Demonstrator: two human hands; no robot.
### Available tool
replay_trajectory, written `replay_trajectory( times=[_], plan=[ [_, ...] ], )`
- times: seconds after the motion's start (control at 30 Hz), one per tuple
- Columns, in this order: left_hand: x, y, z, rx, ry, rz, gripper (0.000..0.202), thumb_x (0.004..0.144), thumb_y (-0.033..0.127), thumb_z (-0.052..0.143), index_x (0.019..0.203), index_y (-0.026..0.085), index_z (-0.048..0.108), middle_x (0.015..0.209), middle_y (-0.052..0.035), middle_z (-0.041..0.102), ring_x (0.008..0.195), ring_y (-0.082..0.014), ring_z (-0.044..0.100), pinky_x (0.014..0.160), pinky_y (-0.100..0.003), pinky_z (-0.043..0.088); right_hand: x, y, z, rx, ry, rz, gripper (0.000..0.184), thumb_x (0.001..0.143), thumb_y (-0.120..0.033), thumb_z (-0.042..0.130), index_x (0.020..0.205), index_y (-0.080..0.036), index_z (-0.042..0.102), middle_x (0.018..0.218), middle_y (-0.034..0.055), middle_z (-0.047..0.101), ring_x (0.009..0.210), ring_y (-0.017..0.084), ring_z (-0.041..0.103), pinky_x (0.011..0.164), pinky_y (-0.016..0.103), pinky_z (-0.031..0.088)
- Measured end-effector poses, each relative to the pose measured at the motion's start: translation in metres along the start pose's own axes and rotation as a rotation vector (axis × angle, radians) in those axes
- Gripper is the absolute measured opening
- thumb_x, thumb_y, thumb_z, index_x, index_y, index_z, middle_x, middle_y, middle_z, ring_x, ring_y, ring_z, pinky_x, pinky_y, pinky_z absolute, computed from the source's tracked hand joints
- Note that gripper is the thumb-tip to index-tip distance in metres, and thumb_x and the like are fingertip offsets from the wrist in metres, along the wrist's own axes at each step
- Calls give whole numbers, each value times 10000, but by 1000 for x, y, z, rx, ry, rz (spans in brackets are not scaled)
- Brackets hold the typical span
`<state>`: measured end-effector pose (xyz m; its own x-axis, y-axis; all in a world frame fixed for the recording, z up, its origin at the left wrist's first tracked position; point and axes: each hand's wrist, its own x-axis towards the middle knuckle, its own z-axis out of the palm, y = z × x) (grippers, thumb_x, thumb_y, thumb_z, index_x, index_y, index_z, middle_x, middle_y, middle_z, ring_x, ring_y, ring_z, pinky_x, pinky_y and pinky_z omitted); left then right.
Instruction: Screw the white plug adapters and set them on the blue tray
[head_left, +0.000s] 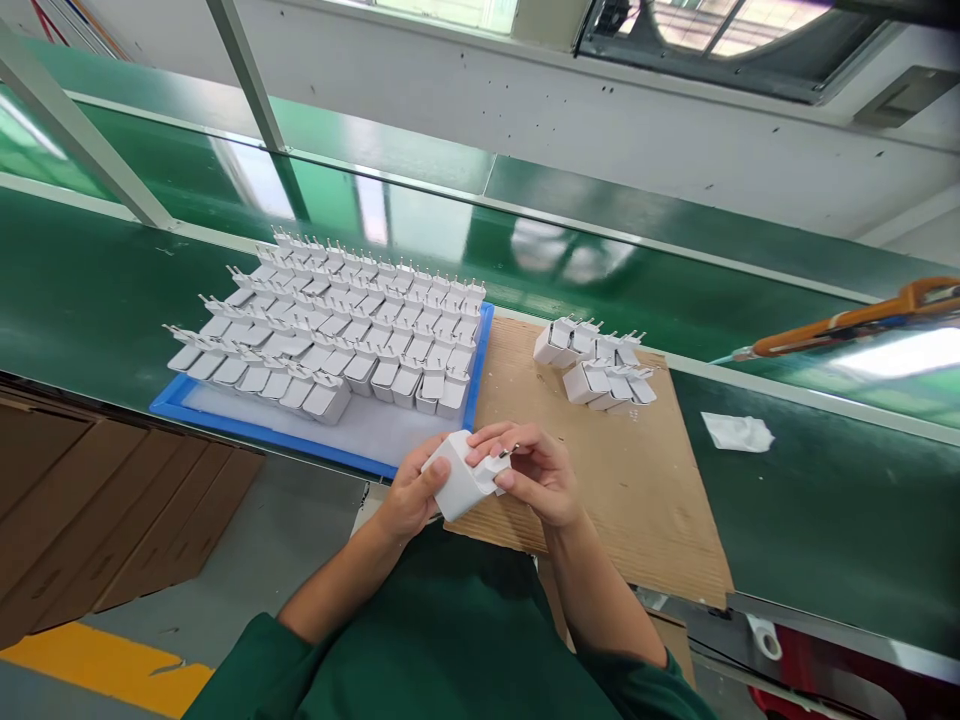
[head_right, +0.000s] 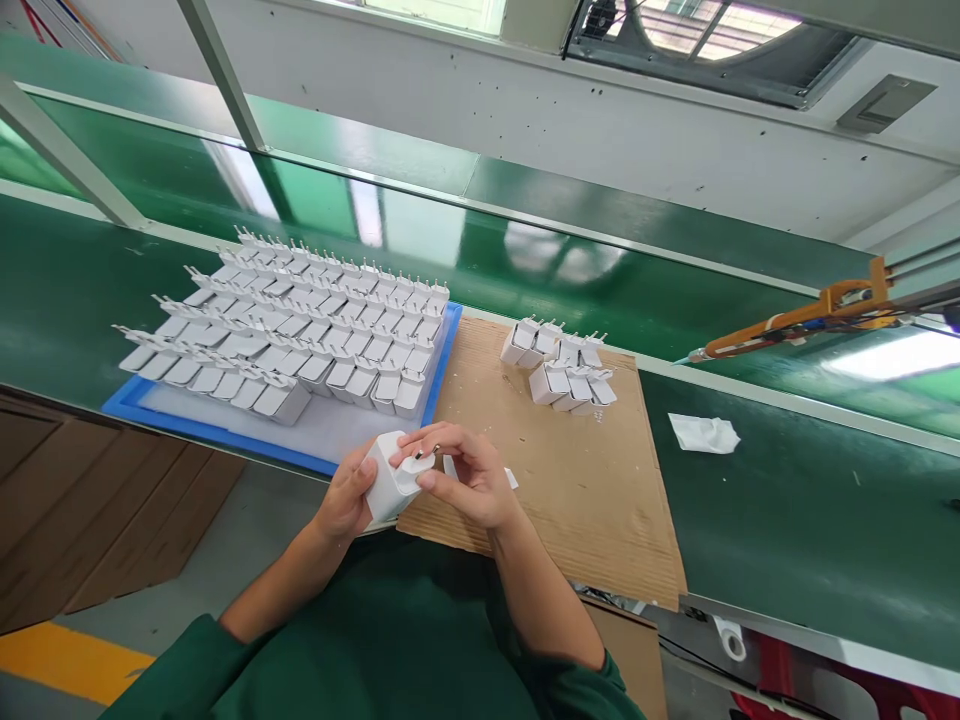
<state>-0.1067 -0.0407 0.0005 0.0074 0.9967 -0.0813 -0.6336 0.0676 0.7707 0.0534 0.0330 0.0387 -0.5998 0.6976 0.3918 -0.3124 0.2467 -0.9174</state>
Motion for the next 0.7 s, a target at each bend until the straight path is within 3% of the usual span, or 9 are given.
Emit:
replay_trajectory(
  times=[0.13, 0.27, 0.4, 0.53, 0.7],
  plan=[
    [-1, -2, -5, 104, -33, 88, 565, 823, 638, 722, 1068, 129, 720, 838, -69, 653, 694, -154, 530, 629, -278, 417, -2, 2, 0, -3, -39, 3, 207, 867, -368, 730, 1024, -275, 633, 979, 68, 802, 1116, 269, 718, 898, 456, 591],
    [-3, -1, -12, 192, -112, 239, 569, 869, 515, 732, 1339, 252, 549, 817, -11, 677, 625, -125, 517, 599, -245, 411, -6, 10, 3, 92, -96, -90, 590, 767, -361, 845, 1274, -321, 546, 1043, 43, 782, 1187, 241, 680, 961, 419, 564],
    [-4, 2, -18, 253, -168, 372, 385, 902, 419, 721, 1223, 270, 572, 901, -19, 712, 639, -114, 541, 599, -228, 417, -10, 21, 9, 180, -97, -61, 605, 766, -307, 844, 1271, -354, 515, 1001, 21, 776, 1232, 218, 657, 950, 381, 567],
    [-3, 7, -21, 175, -79, 270, 434, 874, 510, 728, 1166, 245, 547, 882, -30, 720, 620, -126, 570, 576, -233, 420, -9, 27, 16, 204, -78, 49, 745, 701, -397, 881, 1319, -364, 466, 1232, 89, 729, 1298, 271, 630, 974, 446, 579],
    [-1, 11, -17, 10, -22, 178, 411, 855, 510, 749, 1120, 285, 530, 1042, -26, 725, 762, -160, 673, 653, -248, 476, -6, 26, 21, 121, -71, -21, 948, 734, -307, 872, 1498, -438, 327, 1546, 81, 524, 1466, 247, 481, 1150, 460, 478]
  ],
)
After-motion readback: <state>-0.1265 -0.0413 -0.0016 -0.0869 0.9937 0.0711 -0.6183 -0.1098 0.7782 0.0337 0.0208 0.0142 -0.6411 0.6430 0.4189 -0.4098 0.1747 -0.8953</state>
